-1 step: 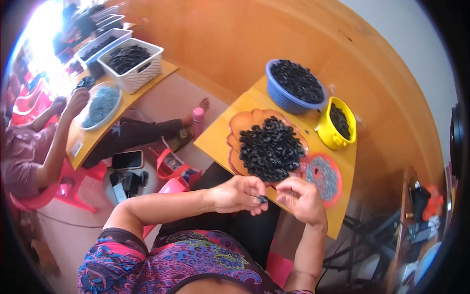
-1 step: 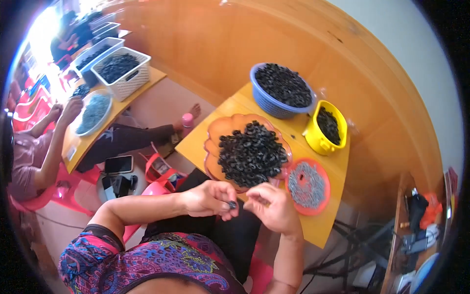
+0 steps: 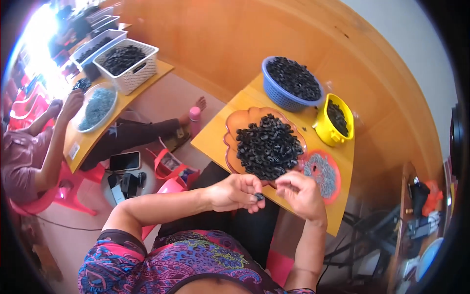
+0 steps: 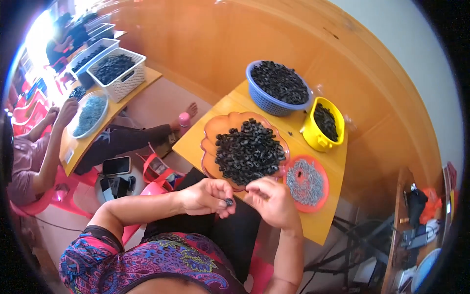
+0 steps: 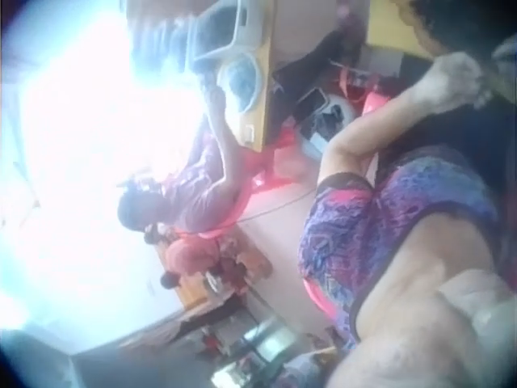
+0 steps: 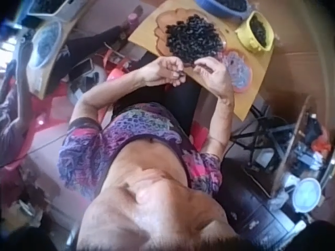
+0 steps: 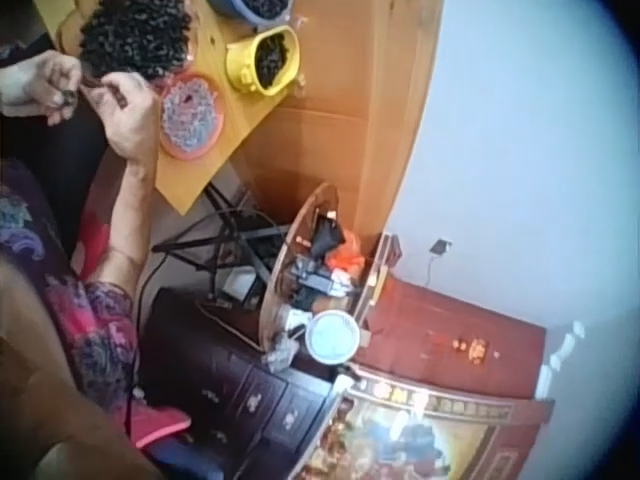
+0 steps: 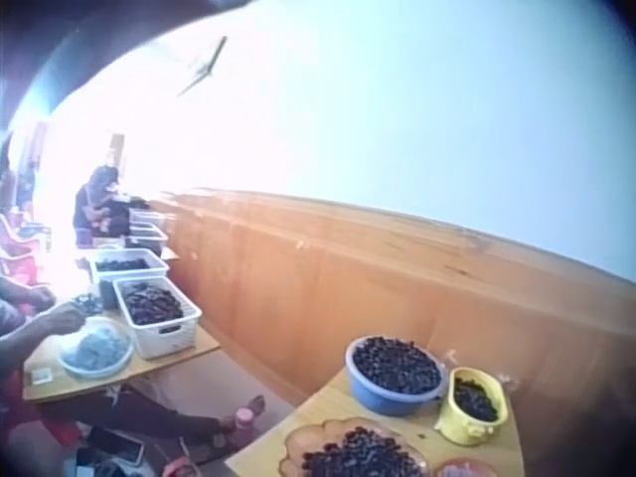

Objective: The person assembles components by picking up plastic pieces and metal pins from dishes on the table and inserting the metal pins into the plastic pieces by hand.

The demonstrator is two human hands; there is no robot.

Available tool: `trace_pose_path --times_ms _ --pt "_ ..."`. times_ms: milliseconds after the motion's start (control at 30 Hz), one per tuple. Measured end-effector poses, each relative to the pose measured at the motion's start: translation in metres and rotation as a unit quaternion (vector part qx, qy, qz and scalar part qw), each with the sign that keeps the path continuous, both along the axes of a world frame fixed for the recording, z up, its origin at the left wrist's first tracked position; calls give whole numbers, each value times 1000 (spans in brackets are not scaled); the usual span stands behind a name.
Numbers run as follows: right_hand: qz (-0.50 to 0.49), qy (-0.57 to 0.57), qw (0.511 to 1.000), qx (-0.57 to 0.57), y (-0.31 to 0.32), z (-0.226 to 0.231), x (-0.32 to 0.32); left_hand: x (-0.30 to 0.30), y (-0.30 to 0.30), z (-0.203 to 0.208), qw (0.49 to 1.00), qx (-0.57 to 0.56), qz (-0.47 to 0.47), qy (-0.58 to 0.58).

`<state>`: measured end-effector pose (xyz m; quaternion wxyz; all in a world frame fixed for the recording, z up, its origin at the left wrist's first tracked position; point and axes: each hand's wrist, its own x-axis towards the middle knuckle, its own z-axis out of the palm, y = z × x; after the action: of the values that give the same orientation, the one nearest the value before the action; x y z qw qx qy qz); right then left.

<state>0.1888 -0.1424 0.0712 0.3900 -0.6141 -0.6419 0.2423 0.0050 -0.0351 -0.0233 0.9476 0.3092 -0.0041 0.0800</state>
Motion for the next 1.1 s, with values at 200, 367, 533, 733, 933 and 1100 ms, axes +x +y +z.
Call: trace_pose_path --times_ms 200,367,533,733,933,1100 --pt "-53 -149 987 22 57 -33 12 -2 9 -22 998 -48 -18 -35" --pt "-16 -262 963 58 113 -73 14 -9 15 -31 999 -15 -19 -26" --pt "-31 -337 941 15 139 -93 6 -14 22 -28 1000 -3 5 -21" --pt "-72 -269 959 46 132 -88 8 -14 29 -20 999 -20 22 -19" --pt "-35 245 968 -50 77 -42 -10 -17 35 -27 996 -70 37 -29" --pt "-69 318 945 -36 21 -49 -17 -14 26 -24 997 -57 48 -15"
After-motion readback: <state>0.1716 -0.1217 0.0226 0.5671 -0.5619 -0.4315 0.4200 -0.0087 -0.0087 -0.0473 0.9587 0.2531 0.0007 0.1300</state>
